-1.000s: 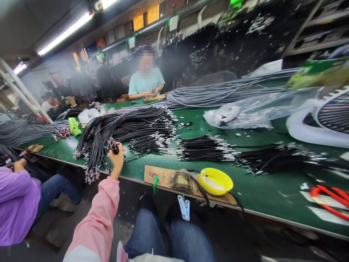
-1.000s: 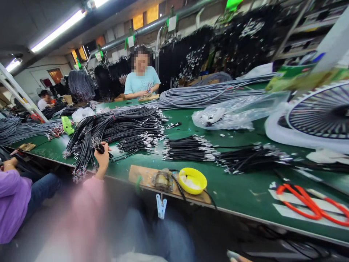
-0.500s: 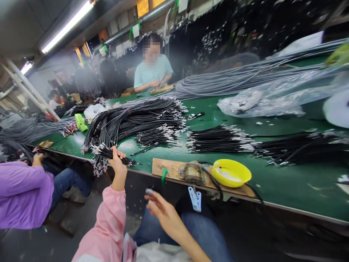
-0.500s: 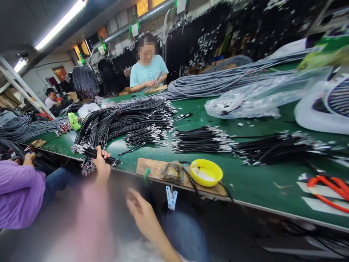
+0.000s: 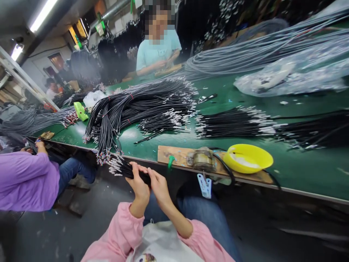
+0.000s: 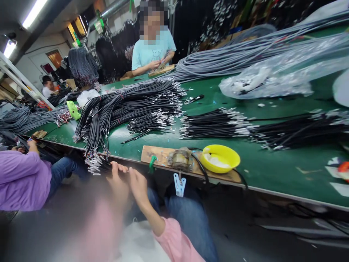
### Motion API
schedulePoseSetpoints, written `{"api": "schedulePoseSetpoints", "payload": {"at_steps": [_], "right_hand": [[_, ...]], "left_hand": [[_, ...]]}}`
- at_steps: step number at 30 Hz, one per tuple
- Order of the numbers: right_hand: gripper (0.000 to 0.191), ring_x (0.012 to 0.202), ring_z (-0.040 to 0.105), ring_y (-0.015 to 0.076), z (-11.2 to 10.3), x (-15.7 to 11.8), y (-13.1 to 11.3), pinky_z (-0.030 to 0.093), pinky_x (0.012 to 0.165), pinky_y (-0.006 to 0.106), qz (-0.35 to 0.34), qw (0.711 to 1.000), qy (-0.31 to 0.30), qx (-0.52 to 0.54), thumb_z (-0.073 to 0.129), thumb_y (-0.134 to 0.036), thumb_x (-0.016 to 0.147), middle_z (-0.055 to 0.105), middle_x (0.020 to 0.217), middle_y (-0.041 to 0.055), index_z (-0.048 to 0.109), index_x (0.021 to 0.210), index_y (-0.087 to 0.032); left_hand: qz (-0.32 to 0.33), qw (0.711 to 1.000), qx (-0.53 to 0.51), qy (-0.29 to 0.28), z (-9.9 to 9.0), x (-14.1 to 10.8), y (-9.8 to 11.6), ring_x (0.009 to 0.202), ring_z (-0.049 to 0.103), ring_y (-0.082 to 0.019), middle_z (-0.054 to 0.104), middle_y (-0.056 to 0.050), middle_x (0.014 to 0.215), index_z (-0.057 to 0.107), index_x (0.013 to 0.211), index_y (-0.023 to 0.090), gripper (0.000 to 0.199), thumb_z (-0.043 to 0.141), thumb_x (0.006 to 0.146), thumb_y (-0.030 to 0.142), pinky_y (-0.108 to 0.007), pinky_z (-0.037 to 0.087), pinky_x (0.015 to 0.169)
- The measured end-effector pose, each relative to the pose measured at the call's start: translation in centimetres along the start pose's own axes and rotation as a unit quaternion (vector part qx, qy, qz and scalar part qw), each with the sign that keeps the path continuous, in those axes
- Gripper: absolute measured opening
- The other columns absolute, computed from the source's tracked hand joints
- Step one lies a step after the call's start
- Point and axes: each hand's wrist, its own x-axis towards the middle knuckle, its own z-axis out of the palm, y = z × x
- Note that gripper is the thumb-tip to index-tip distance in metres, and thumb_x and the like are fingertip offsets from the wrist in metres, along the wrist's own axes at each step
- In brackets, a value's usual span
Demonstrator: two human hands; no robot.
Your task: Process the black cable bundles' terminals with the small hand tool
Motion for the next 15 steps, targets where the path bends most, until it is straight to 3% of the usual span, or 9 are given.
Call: {"api": "schedulePoseSetpoints", "payload": {"at_steps": [4,6,8,9,11,15], "right_hand": [[0.046,0.055,0.045,0.011,-0.4,-0.7,-0.4,0.034,0.052,0.02,-0.047,0.997,0.048,-0.035,0.041,-0.053,0.077,0.051,0.056,0.0029,0.052,0.058,-0.012],[0.04,0.046,0.04,0.007,-0.7,-1.0,-0.7,0.031,0.049,0.019,-0.164,0.976,0.081,-0.115,0.041,-0.04,0.082,0.046,0.049,0.0005,0.052,0.056,-0.012],[0.038,0.039,0.034,0.0045,-1.0,-1.3,-0.8,0.027,0.045,0.019,-0.303,0.927,0.094,-0.202,0.039,-0.027,0.086,0.039,0.043,-0.0015,0.05,0.052,-0.012],[0.038,0.037,0.034,0.004,-1.3,-1.5,-0.8,0.025,0.044,0.019,-0.354,0.903,0.088,-0.228,0.039,-0.022,0.086,0.037,0.041,-0.002,0.048,0.05,-0.012],[0.038,0.037,0.034,0.0036,-1.7,-1.8,-0.9,0.025,0.043,0.019,-0.396,0.885,0.058,-0.239,0.04,-0.019,0.085,0.036,0.041,-0.0023,0.045,0.048,-0.013],[0.037,0.038,0.032,0.0031,-2.0,-2.6,-1.4,0.024,0.044,0.02,-0.431,0.868,-0.026,-0.244,0.042,-0.017,0.085,0.037,0.042,-0.0026,0.043,0.048,-0.013]], "left_hand": [[-0.042,0.996,-0.066,0.035,0.3,-0.4,0.4,0.043,0.038,-0.005,0.036,0.006,0.047,0.033,0.058,0.015,0.045,0.07,0.057,0.041,-0.02,0.039,0.051],[-0.099,0.988,-0.103,0.059,0.2,-0.2,1.0,0.037,0.03,-0.003,0.029,0.008,0.045,0.032,0.062,0.016,0.038,0.063,0.069,0.036,-0.017,0.032,0.043],[-0.179,0.974,-0.129,0.055,-0.4,0.2,1.4,0.034,0.02,-0.003,0.019,0.008,0.045,0.029,0.064,0.016,0.03,0.048,0.082,0.031,-0.015,0.022,0.037],[-0.218,0.965,-0.138,0.04,-0.8,0.4,1.5,0.034,0.016,-0.003,0.015,0.008,0.045,0.028,0.064,0.016,0.029,0.041,0.086,0.029,-0.014,0.018,0.036],[-0.269,0.952,-0.148,0.001,-1.9,0.7,1.6,0.034,0.008,-0.002,0.008,0.009,0.047,0.026,0.063,0.016,0.029,0.032,0.09,0.027,-0.013,0.013,0.035],[-0.27,0.949,-0.148,-0.062,-3.7,0.5,2.1,0.038,-0.002,-0.004,0.003,0.009,0.048,0.025,0.063,0.016,0.03,0.034,0.089,0.027,-0.013,0.009,0.033]]}}
